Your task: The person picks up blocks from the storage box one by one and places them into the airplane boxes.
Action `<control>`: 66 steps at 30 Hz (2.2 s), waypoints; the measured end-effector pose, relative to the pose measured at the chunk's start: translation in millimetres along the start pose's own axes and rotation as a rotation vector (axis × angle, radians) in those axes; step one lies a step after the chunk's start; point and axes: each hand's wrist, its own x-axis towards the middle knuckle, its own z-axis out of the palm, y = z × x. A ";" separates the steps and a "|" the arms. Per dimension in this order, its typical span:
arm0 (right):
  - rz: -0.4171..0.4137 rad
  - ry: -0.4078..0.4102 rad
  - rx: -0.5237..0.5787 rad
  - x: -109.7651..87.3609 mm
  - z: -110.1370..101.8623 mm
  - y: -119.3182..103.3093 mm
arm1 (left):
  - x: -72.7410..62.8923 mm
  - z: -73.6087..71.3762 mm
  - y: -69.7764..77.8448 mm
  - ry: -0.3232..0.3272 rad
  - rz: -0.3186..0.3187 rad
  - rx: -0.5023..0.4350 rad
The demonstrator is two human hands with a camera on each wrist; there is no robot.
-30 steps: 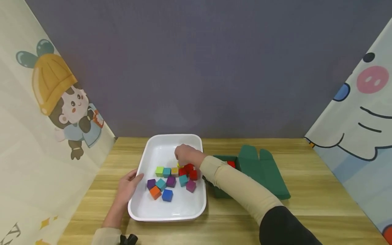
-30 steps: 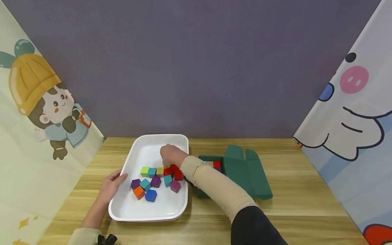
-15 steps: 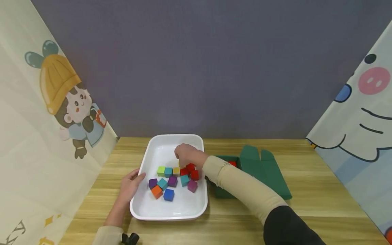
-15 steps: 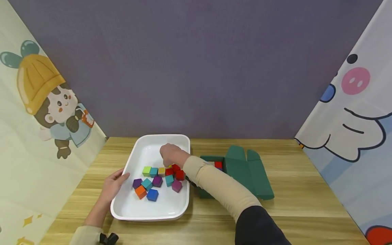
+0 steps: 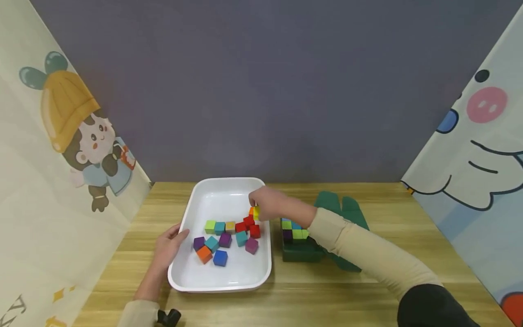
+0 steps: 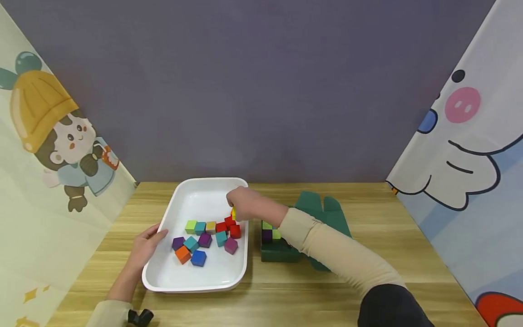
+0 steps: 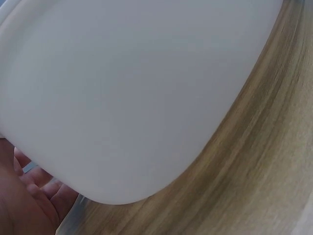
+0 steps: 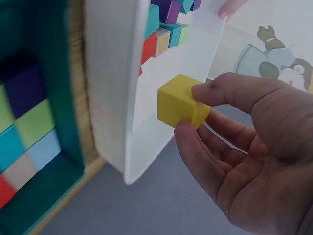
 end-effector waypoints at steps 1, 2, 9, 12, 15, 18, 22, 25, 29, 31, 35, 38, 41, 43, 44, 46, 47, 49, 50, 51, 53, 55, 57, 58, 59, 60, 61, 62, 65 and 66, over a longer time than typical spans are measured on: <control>-0.006 0.000 0.005 -6.5 -0.9 3.1 | 0.0 -0.8 -0.3 -0.001 -0.004 0.004; -0.017 0.003 0.008 -12.9 -1.5 6.3 | -0.2 -1.5 -0.3 -0.001 -0.005 0.004; -0.076 0.046 -0.040 -54.1 3.0 29.7 | -0.3 -4.8 -1.8 -0.011 -0.021 0.001; -0.070 0.061 -0.024 -66.4 7.3 37.3 | 0.1 -4.1 -1.0 -0.017 -0.018 -0.004; -0.059 0.059 0.000 -75.1 12.6 42.8 | 0.1 -3.0 0.2 -0.019 -0.017 -0.004; -0.041 0.048 0.010 -80.1 18.9 46.9 | 0.0 -1.9 1.2 -0.017 -0.020 -0.001; -0.013 0.030 0.013 -80.5 27.5 49.5 | -0.3 -2.3 1.5 -0.007 -0.022 0.006; 0.004 0.017 0.032 -79.3 34.4 50.6 | -0.1 -2.4 1.4 -0.003 -0.025 0.012; 0.014 0.026 0.049 -77.3 42.9 51.6 | 0.2 -2.1 0.8 -0.004 -0.027 0.005; 0.013 0.042 0.046 -76.4 46.7 51.8 | 0.2 -1.8 0.4 -0.004 -0.028 -0.003; 0.013 0.072 0.051 -74.7 53.3 51.9 | 0.2 -1.0 -0.3 0.001 -0.024 -0.015; 0.004 0.094 0.042 -74.0 57.1 52.3 | 0.6 -1.1 -0.8 0.003 -0.021 -0.012; -0.009 0.115 0.029 -74.0 60.1 53.4 | 1.2 -1.7 -1.4 -0.002 -0.022 -0.007; -0.018 0.128 0.022 -73.6 62.7 54.9 | 2.0 -1.9 -1.9 -0.003 -0.023 -0.007; -0.021 0.133 0.023 -73.3 64.0 55.7 | 1.8 -1.9 -1.7 -0.004 -0.023 -0.009; -0.031 0.135 0.022 -72.8 66.2 57.0 | 1.8 -2.0 -1.6 -0.005 -0.026 -0.012; -0.037 0.138 0.022 -72.5 67.2 57.6 | 1.6 -1.9 -1.4 -0.005 -0.026 -0.014; -0.046 0.139 0.017 -72.0 69.3 59.0 | 1.2 -1.8 -0.5 -0.006 -0.026 -0.015; -0.050 0.141 0.015 -71.9 70.0 59.5 | 0.9 -1.8 -0.1 -0.007 -0.028 -0.017; -0.053 0.142 0.013 -71.8 70.8 59.9 | 0.9 -2.0 0.3 -0.010 -0.029 -0.017; -0.054 0.144 0.005 -71.1 72.4 61.2 | 1.0 -2.1 1.3 -0.014 -0.029 -0.012; -0.058 0.147 0.000 -70.3 74.0 62.2 | 1.2 -2.3 2.0 -0.018 -0.031 -0.010; -0.070 0.152 -0.007 -69.3 75.5 62.9 | 1.4 -2.5 2.1 -0.021 -0.030 -0.008; -0.076 0.154 -0.010 -68.8 76.1 63.1 | 1.8 -2.6 1.9 -0.020 -0.032 -0.007; -0.083 0.159 -0.011 -68.4 76.6 63.2 | 1.9 -2.6 1.6 -0.020 -0.033 -0.006; -0.090 0.162 -0.014 -68.1 77.2 63.4 | 1.8 -2.6 1.4 -0.021 -0.033 -0.011; -0.095 0.164 -0.017 -68.0 77.5 63.4 | 1.8 -2.7 0.9 -0.020 -0.036 -0.012; -0.101 0.168 -0.020 -67.9 77.7 63.4 | 1.9 -2.7 0.4 -0.020 -0.036 -0.011; -0.115 0.171 -0.029 -68.1 78.0 64.1 | 1.5 -2.9 -0.9 -0.018 -0.036 -0.016; -0.119 0.171 -0.030 -68.5 77.6 64.2 | 1.5 -3.0 -1.3 -0.019 -0.036 -0.018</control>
